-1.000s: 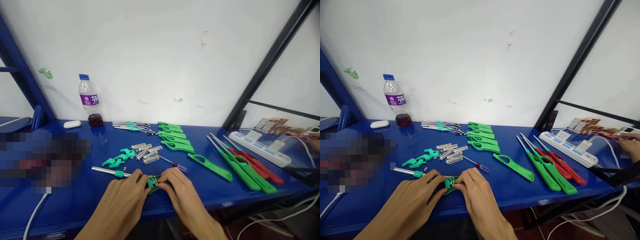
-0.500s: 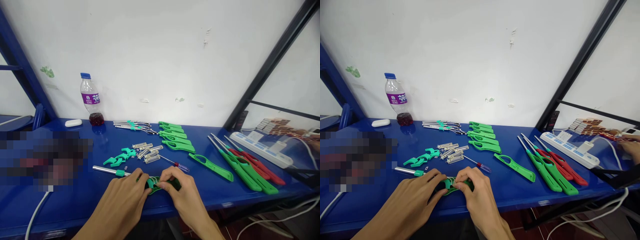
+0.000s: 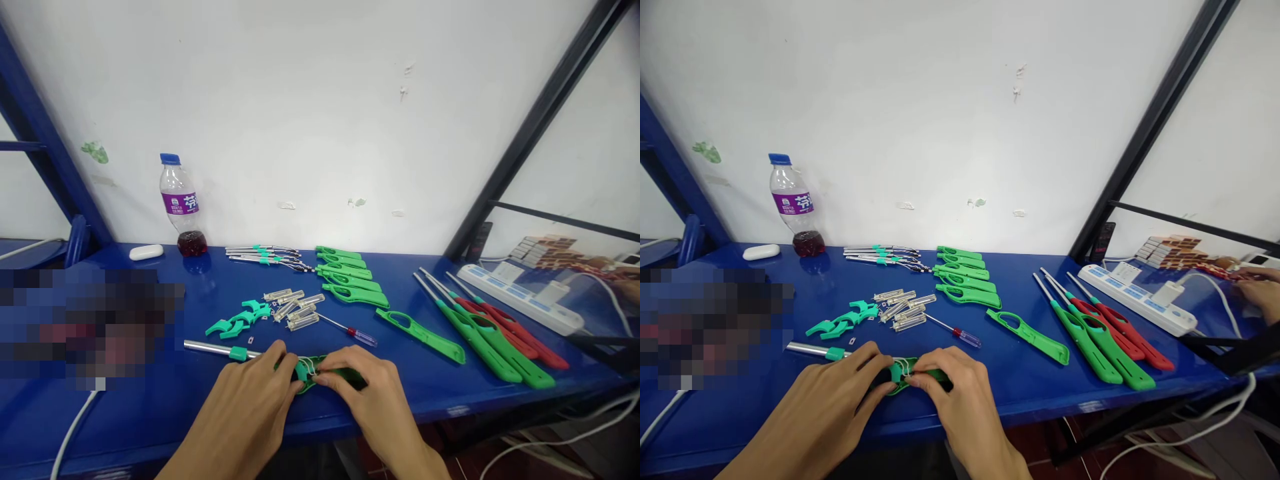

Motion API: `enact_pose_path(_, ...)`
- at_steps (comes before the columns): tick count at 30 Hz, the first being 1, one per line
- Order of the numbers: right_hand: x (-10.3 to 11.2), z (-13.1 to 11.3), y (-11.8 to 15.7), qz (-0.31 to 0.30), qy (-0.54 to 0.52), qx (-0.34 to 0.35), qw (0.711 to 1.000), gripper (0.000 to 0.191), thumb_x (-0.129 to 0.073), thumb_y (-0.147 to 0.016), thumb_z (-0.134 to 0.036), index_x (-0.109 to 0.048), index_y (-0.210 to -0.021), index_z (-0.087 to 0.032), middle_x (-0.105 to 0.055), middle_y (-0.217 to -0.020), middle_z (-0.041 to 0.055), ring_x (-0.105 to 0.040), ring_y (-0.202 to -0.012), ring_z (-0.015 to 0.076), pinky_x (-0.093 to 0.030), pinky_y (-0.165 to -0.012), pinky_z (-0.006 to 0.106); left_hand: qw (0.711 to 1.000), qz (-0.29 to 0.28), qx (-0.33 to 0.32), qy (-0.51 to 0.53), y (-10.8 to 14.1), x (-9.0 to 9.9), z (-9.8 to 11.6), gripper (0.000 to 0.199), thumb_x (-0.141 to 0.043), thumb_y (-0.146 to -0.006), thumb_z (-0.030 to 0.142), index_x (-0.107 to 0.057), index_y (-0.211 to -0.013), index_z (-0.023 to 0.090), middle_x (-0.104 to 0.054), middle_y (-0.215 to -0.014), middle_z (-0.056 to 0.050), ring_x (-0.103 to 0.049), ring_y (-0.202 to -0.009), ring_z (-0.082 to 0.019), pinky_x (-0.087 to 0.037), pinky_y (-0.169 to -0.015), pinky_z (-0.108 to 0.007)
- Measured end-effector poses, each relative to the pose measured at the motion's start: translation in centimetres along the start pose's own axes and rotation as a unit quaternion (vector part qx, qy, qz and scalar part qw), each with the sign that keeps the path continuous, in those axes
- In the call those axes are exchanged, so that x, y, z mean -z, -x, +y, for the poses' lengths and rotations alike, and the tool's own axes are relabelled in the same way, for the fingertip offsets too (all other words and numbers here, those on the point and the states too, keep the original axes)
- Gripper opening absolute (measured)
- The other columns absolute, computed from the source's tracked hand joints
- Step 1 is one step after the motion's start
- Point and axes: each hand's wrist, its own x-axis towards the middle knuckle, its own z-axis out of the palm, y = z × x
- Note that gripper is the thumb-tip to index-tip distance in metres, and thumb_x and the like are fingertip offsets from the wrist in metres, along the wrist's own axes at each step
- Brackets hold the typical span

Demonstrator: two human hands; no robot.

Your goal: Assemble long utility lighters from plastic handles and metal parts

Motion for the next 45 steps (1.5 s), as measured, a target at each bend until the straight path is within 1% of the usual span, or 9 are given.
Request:
enact_pose_path(7, 0.1, 0.3, 0.2, -0.022, 0.031, 0.046, 0.998, 0.015, -0.074, -0.095, -0.013, -0.076, -0.087, -0.026, -0.08, -0.095, -0.0021, -0.073, -0.091, 0.0192, -0.054, -0.083, 0.026, 1.0, -0.013, 0.006, -0.004, -0.3, 0.2, 0.2, 0.028, -0.048, -0.105, 0.014, -0.072, -0.113, 0.024, -0.072, -0.111, -0.009, -0.076, -0.083, -0.028, -0.052, -0.059, -0.031)
enact_pose_path(11, 0.0, 0.3, 0.5, -0.026, 0.055, 0.082, 0.995, 0.015, -0.069, -0.098, -0.012, -0.074, -0.093, -0.025, -0.079, -0.098, -0.0008, -0.071, -0.094, 0.0194, -0.054, -0.085, 0.027, 1.0, 0.022, -0.001, 0.011, -0.3, 0.0, 0.0, 0.027, -0.052, -0.102, 0.013, -0.075, -0.108, 0.024, -0.073, -0.105, -0.007, -0.075, -0.08, -0.021, -0.049, -0.057, -0.022)
enact_pose_path(16, -0.2, 0.3, 0.7, -0.024, 0.065, 0.108, 0.992, 0.012, -0.069, -0.099, -0.015, -0.074, -0.093, -0.023, -0.076, -0.097, 0.0009, -0.07, -0.095, 0.0191, -0.055, -0.087, 0.028, 0.997, 0.079, -0.003, 0.027, 0.5, -0.1, -2.5, 0.041, -0.048, -0.096, 0.004, -0.077, -0.109, 0.029, -0.074, -0.11, -0.004, -0.073, -0.089, -0.021, -0.05, -0.057, -0.022)
enact_pose_path(19, -0.1, 0.4, 0.7, -0.02, 0.06, 0.112, 0.992, 0.012, -0.069, -0.099, -0.015, -0.075, -0.093, -0.024, -0.076, -0.098, 0.0014, -0.07, -0.095, 0.0192, -0.056, -0.085, 0.027, 0.992, 0.114, 0.036, 0.035, 0.8, 0.2, -4.5, 0.036, -0.05, -0.099, 0.01, -0.077, -0.116, 0.028, -0.073, -0.116, -0.007, -0.069, -0.106, -0.027, -0.056, -0.071, -0.031)
enact_pose_path(22, 0.0, 0.5, 0.8, -0.026, 0.063, 0.094, 0.993, 0.01, -0.071, -0.099, -0.018, -0.077, -0.095, -0.025, -0.077, -0.099, 0.0017, -0.071, -0.096, 0.0206, -0.057, -0.086, 0.029, 0.992, 0.085, 0.036, 0.085, 0.6, 0.5, -5.9, 0.029, -0.057, -0.1, 0.016, -0.077, -0.117, 0.027, -0.073, -0.116, -0.007, -0.066, -0.111, -0.029, -0.054, -0.093, -0.043)
enact_pose_path(24, 0.1, 0.5, 0.7, -0.027, 0.07, 0.076, 0.994, 0.006, -0.073, -0.097, -0.02, -0.077, -0.096, -0.025, -0.078, -0.099, 0.0019, -0.072, -0.096, 0.0217, -0.057, -0.088, 0.03, 0.992, 0.052, 0.031, 0.109, 0.3, 0.7, -6.2, 0.027, -0.057, -0.1, 0.014, -0.078, -0.111, 0.027, -0.074, -0.113, -0.006, -0.066, -0.108, -0.029, -0.05, -0.097, -0.047)
enact_pose_path(28, 0.3, 0.8, 0.6, -0.023, 0.072, 0.06, 0.995, 0.004, -0.076, -0.095, -0.022, -0.078, -0.094, -0.026, -0.079, -0.1, 0.0021, -0.073, -0.097, 0.0235, -0.058, -0.088, 0.032, 0.993, 0.02, 0.024, 0.11, -0.2, 0.9, -6.2, 0.027, -0.052, -0.102, 0.013, -0.076, -0.099, 0.025, -0.075, -0.108, -0.005, -0.067, -0.104, -0.028, -0.046, -0.092, -0.045)
enact_pose_path(35, 0.5, 1.1, 0.5, -0.02, 0.055, 0.043, 0.997, 0.009, -0.078, -0.093, -0.019, -0.081, -0.095, -0.028, -0.08, -0.101, 0.001, -0.074, -0.098, 0.0236, -0.058, -0.089, 0.032, 0.99, 0.018, 0.021, 0.14, 0.0, 0.6, -6.0, 0.028, -0.045, -0.105, 0.016, -0.072, -0.104, 0.021, -0.072, -0.11, -0.007, -0.066, -0.099, -0.026, -0.047, -0.091, -0.041)
enact_pose_path(45, 0.6, 1.2, 0.5, -0.022, 0.05, 0.037, 0.998, 0.008, -0.078, -0.093, -0.021, -0.08, -0.095, -0.028, -0.08, -0.101, 0.0013, -0.074, -0.097, 0.024, -0.059, -0.088, 0.033, 0.988, 0.011, 0.028, 0.149, -0.6, 0.5, -6.0, 0.015, -0.06, -0.098, 0.013, -0.071, -0.096, 0.023, -0.075, -0.103, -0.002, -0.068, -0.1, -0.025, -0.048, -0.091, -0.038)
